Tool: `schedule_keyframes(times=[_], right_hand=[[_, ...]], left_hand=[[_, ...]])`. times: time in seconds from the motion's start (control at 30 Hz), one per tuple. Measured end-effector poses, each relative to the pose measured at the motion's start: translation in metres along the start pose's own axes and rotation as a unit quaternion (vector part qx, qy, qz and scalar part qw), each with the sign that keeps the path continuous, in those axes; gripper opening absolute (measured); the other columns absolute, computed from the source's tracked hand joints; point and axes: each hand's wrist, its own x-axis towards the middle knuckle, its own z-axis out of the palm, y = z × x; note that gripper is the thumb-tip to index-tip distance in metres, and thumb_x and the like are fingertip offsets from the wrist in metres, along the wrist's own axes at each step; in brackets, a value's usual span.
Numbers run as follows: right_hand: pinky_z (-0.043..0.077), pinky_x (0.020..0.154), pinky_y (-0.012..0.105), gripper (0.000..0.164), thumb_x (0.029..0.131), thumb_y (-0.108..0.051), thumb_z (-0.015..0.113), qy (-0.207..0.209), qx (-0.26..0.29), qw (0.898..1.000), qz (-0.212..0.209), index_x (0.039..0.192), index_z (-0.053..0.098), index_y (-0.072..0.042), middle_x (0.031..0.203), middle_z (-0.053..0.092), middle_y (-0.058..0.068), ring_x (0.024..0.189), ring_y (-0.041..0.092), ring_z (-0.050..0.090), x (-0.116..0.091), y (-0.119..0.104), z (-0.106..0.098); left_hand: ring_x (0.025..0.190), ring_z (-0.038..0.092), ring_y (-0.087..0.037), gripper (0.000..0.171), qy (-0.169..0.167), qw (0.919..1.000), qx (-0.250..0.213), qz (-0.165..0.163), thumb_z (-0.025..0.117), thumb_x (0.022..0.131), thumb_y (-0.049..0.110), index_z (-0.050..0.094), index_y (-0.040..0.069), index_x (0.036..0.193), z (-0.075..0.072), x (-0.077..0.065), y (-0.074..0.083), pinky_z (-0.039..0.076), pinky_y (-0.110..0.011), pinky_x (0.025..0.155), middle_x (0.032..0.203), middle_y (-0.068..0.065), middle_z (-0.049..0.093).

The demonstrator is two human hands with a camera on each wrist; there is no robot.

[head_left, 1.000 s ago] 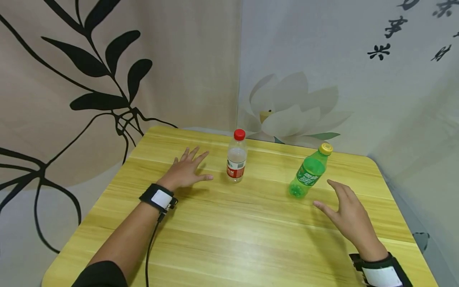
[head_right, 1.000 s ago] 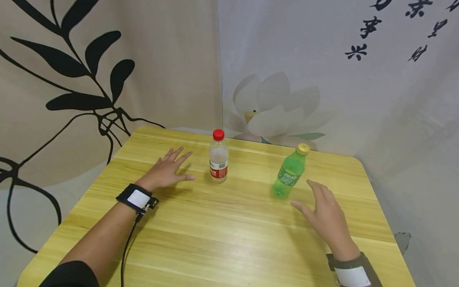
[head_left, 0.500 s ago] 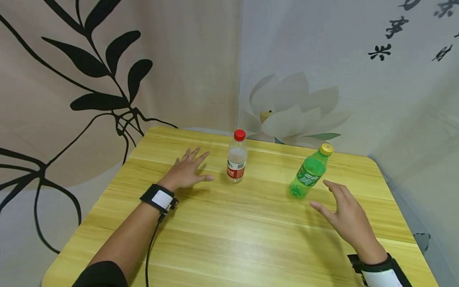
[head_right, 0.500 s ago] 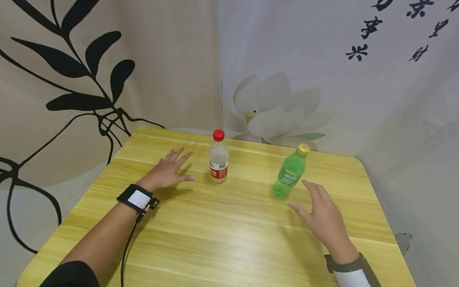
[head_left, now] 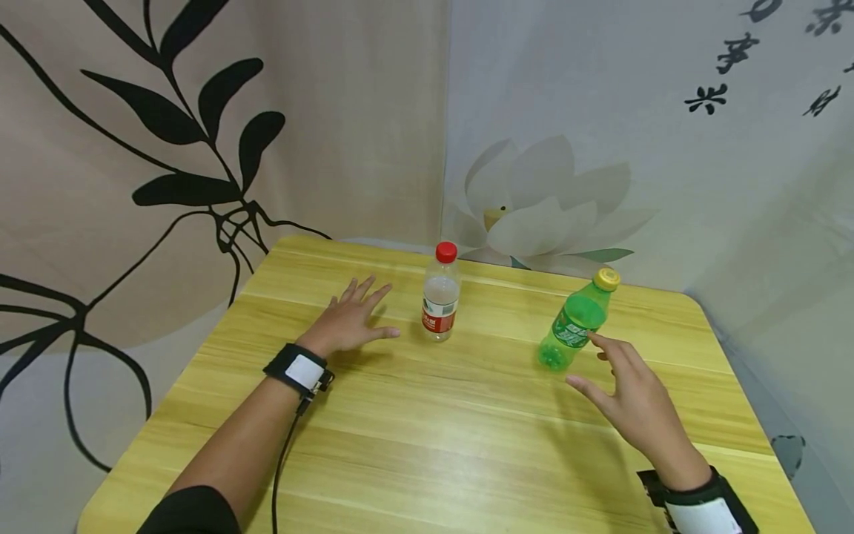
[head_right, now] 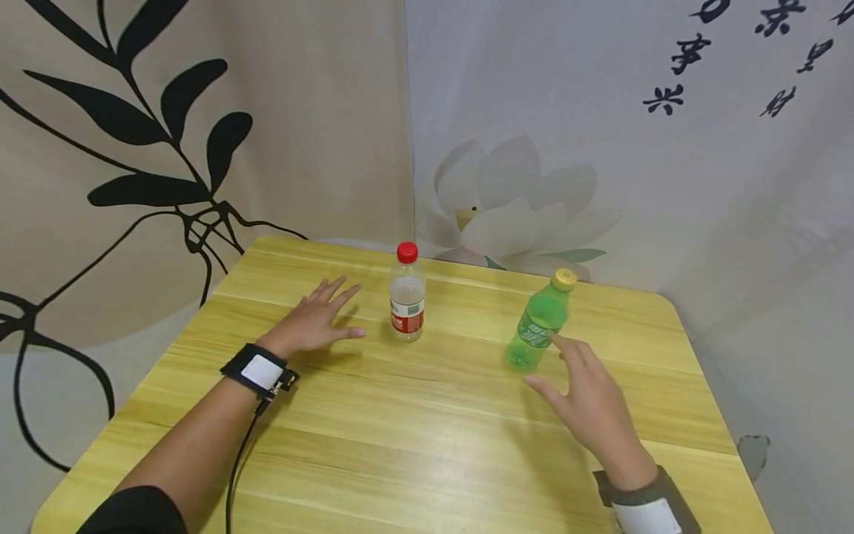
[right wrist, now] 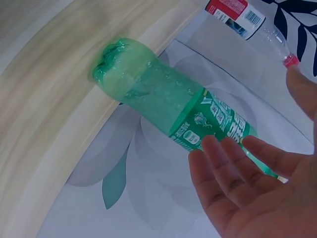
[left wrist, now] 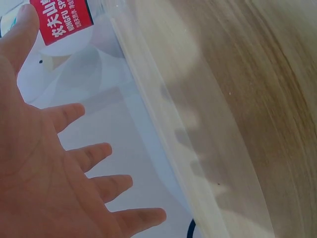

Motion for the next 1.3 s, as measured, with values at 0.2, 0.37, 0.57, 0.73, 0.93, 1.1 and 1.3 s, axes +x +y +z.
schedule_keyframes(times=[0.2,0.37,0.57,0.73,0.93,1.1,1.3], right_hand=[[0.055,0.081,0.060,0.074,0.094,-0.041,0.078,0.001,0.001,1.000,-0.009,0.151,0.047,-0.007,0.141,0.055,0.016,0.117,0.038,0.061,0.002,-0.003,0.002],[0.056,0.081,0.059,0.073,0.093,-0.038,0.079,0.007,0.007,1.000,-0.022,0.151,0.047,-0.006,0.137,0.057,0.017,0.116,0.037,0.062,0.006,-0.006,0.004],[0.056,0.080,0.055,0.073,0.094,-0.036,0.079,0.010,0.010,0.999,-0.032,0.152,0.046,-0.006,0.134,0.058,0.016,0.114,0.035,0.062,0.011,-0.012,0.007],[0.055,0.080,0.053,0.074,0.094,-0.037,0.079,0.008,0.015,0.999,-0.033,0.153,0.046,-0.006,0.133,0.059,0.015,0.113,0.033,0.062,0.013,-0.016,0.008],[0.056,0.082,0.053,0.074,0.093,-0.035,0.080,0.011,0.022,0.999,-0.043,0.152,0.046,-0.007,0.132,0.059,0.013,0.113,0.032,0.062,0.015,-0.020,0.010],[0.055,0.085,0.056,0.074,0.092,-0.033,0.082,0.009,0.029,0.998,-0.046,0.152,0.046,-0.006,0.134,0.059,0.014,0.114,0.035,0.063,0.017,-0.022,0.011],[0.055,0.087,0.055,0.074,0.093,-0.036,0.080,0.000,0.033,0.999,-0.041,0.151,0.047,-0.006,0.136,0.058,0.014,0.116,0.033,0.062,0.020,-0.024,0.013]], left_hand=[[0.159,0.002,-0.047,0.107,-0.001,1.0000,0.000,-0.001,0.047,0.083,0.091,0.018,0.031,0.168,0.000,0.000,0.002,0.013,-0.079,0.117,0.176,-0.010,0.006],[0.159,0.000,-0.045,0.102,-0.004,1.0000,-0.004,0.000,0.054,0.088,0.083,0.018,0.031,0.168,-0.001,-0.001,0.004,0.013,-0.078,0.117,0.176,-0.009,0.004],[0.158,0.001,-0.050,0.097,-0.002,0.9999,-0.008,0.009,0.062,0.092,0.071,0.019,0.028,0.168,0.001,0.001,0.005,0.012,-0.081,0.115,0.175,-0.013,0.006],[0.158,0.002,-0.049,0.096,-0.001,0.9998,-0.014,0.013,0.063,0.093,0.070,0.019,0.028,0.168,0.003,0.002,0.007,0.013,-0.079,0.116,0.175,-0.013,0.007],[0.157,0.004,-0.050,0.097,0.001,0.9999,-0.007,0.015,0.065,0.092,0.068,0.020,0.027,0.168,0.004,0.003,0.010,0.014,-0.079,0.116,0.175,-0.014,0.008],[0.158,0.003,-0.048,0.097,-0.001,0.9999,-0.006,0.016,0.063,0.092,0.071,0.018,0.030,0.168,0.006,0.006,0.011,0.014,-0.078,0.117,0.175,-0.012,0.008],[0.160,0.004,-0.044,0.102,-0.006,0.9998,-0.006,0.018,0.056,0.087,0.083,0.018,0.032,0.167,0.006,0.009,0.014,0.014,-0.078,0.118,0.175,-0.010,0.007]])
